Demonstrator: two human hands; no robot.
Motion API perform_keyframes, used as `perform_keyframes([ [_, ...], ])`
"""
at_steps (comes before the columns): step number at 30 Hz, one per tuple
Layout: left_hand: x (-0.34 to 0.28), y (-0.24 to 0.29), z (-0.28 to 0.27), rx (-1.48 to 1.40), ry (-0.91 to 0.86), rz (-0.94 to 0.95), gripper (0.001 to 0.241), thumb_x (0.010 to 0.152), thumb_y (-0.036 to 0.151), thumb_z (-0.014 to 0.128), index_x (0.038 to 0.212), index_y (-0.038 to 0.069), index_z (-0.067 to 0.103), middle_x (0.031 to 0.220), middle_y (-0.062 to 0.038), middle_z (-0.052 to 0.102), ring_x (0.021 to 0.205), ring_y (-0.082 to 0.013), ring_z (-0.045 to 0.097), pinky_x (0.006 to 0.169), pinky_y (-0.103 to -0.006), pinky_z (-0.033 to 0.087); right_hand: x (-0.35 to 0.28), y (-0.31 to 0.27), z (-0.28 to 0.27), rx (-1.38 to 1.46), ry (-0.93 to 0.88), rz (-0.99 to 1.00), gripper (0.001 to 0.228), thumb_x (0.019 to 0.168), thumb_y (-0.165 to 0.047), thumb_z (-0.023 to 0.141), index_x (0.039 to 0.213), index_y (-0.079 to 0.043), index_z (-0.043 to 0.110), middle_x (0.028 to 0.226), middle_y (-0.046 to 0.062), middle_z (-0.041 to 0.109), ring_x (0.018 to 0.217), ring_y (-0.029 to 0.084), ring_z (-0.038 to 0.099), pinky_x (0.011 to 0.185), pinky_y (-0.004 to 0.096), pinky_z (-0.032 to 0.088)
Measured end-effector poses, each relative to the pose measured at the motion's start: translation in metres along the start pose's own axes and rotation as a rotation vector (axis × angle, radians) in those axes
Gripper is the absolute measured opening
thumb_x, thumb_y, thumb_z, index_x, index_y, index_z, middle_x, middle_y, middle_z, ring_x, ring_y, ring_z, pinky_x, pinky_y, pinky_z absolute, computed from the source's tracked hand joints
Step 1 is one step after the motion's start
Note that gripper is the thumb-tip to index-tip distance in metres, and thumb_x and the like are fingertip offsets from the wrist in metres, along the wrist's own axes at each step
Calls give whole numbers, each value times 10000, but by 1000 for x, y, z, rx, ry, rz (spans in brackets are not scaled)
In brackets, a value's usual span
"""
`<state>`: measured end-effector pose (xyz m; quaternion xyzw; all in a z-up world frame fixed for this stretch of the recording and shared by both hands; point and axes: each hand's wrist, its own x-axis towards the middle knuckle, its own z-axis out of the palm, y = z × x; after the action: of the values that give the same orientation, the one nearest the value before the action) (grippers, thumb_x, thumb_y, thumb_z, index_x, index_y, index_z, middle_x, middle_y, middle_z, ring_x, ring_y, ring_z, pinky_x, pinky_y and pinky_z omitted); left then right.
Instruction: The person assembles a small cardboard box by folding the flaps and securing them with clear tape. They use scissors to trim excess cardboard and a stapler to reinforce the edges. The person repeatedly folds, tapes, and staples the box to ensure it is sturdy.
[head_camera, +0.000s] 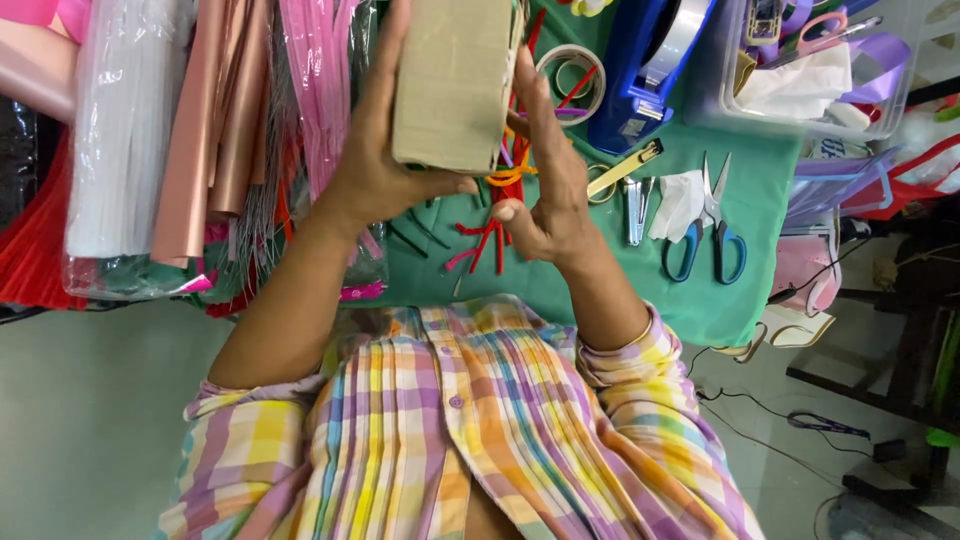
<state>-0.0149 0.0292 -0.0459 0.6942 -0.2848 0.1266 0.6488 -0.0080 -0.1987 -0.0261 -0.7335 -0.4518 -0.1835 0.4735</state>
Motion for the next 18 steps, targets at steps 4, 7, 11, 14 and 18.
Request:
perform_keyframes([
  [4, 1, 7, -13, -158, 116, 69, 1023, 908, 204, 915, 1653, 189, 213, 1665, -85, 326, 1573, -300, 392, 1351, -486, 408, 12, -7, -1, 92, -104, 7, 838, 1106, -574, 434, 1730, -253, -25, 1804, 104, 108, 1738, 306, 194, 1422, 482, 460],
  [7, -9, -24, -19, -380, 322, 100, 809, 927, 74, 802, 1595, 120, 348, 1502, -108, 521, 1443, -306, 520, 1266, -487, 480, 20, -13, 0, 213, -153, 24, 871, 1088, -571, 480, 1734, -332, -53, 1827, 82, 81, 1771, 314, 152, 1469, 506, 390],
  [11, -9, -27, -17, -541, 493, 109, 474, 1099, 198, 694, 1525, 175, 489, 1378, -87, 610, 1322, -300, 573, 1181, -495, 486, 28, -9, 4, 309, -208, 41, 857, 1117, -545, 505, 1753, -327, -28, 1856, -16, 41, 1805, 308, 186, 1525, 529, 363],
  [14, -19, -44, -9, -498, 531, 97, 869, 914, 335, 890, 1578, 216, 342, 1512, -92, 546, 1391, -276, 527, 1211, -461, 464, 33, -7, 13, 308, -222, 9, 817, 1132, -527, 514, 1749, -250, 57, 1841, 4, 34, 1794, 279, 153, 1575, 509, 261],
  [18, -28, -45, -6, -273, 526, 103, 1012, 999, 110, 922, 1658, 365, 199, 1620, -120, 473, 1488, -350, 533, 1238, -545, 541, 28, -4, 16, 60, -263, -23, 827, 1145, -569, 460, 1745, -213, 15, 1834, -2, 42, 1779, 229, 91, 1570, 508, 169],
])
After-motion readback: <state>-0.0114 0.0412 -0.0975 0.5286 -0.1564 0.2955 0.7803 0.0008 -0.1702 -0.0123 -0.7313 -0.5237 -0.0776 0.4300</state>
